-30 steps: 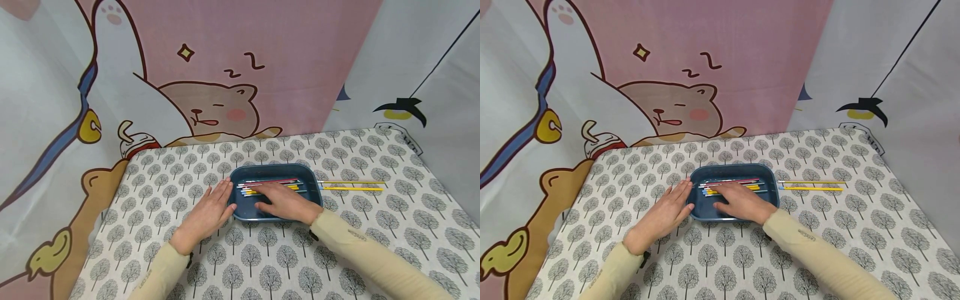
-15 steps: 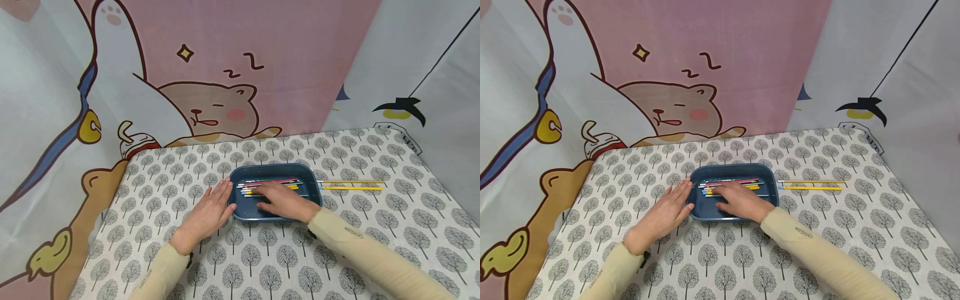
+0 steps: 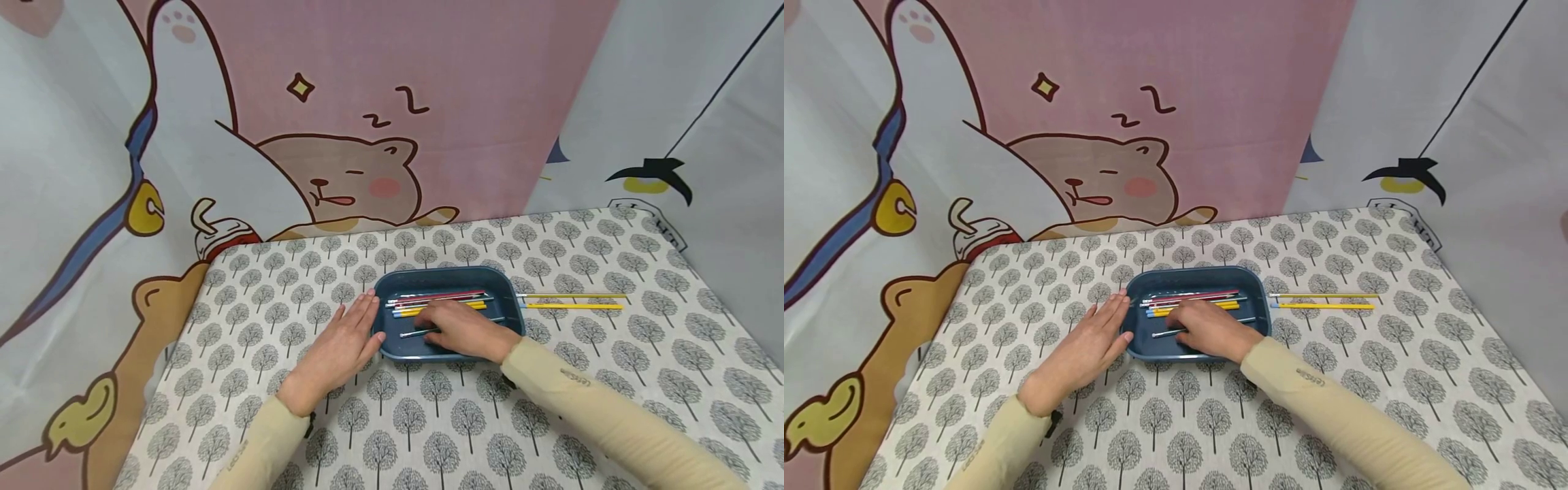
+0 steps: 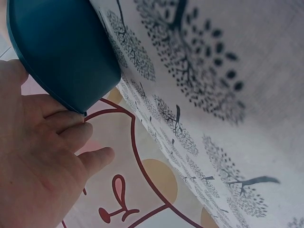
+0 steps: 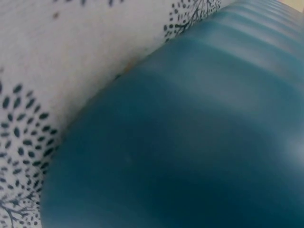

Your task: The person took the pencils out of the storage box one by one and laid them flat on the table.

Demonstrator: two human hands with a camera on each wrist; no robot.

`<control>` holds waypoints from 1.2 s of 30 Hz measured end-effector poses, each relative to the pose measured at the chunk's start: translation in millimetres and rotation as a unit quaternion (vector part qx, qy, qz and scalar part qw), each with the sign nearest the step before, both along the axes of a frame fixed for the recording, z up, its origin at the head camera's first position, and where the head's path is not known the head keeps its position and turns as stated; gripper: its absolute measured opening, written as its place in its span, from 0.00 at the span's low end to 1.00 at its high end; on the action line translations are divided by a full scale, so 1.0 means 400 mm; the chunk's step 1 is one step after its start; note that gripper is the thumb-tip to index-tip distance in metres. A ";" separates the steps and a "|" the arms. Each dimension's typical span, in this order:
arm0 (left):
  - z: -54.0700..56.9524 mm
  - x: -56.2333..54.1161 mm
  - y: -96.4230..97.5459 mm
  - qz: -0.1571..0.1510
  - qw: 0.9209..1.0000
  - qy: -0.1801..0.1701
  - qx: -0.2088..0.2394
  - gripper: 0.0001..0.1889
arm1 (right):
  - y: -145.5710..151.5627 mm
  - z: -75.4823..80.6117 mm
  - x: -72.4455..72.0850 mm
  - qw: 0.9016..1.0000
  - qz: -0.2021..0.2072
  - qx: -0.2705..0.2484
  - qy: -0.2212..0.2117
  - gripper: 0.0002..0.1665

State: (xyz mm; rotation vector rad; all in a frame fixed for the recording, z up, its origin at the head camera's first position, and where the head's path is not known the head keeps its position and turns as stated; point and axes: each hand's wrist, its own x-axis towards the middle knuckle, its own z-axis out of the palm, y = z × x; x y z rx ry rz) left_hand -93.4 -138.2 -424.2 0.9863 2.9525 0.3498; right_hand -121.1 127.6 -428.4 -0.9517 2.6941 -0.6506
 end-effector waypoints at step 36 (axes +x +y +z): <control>-0.002 0.003 -0.001 0.003 1.000 -0.002 0.002 0.36 | 0.005 0.001 0.000 0.999 0.001 -0.023 0.027 0.09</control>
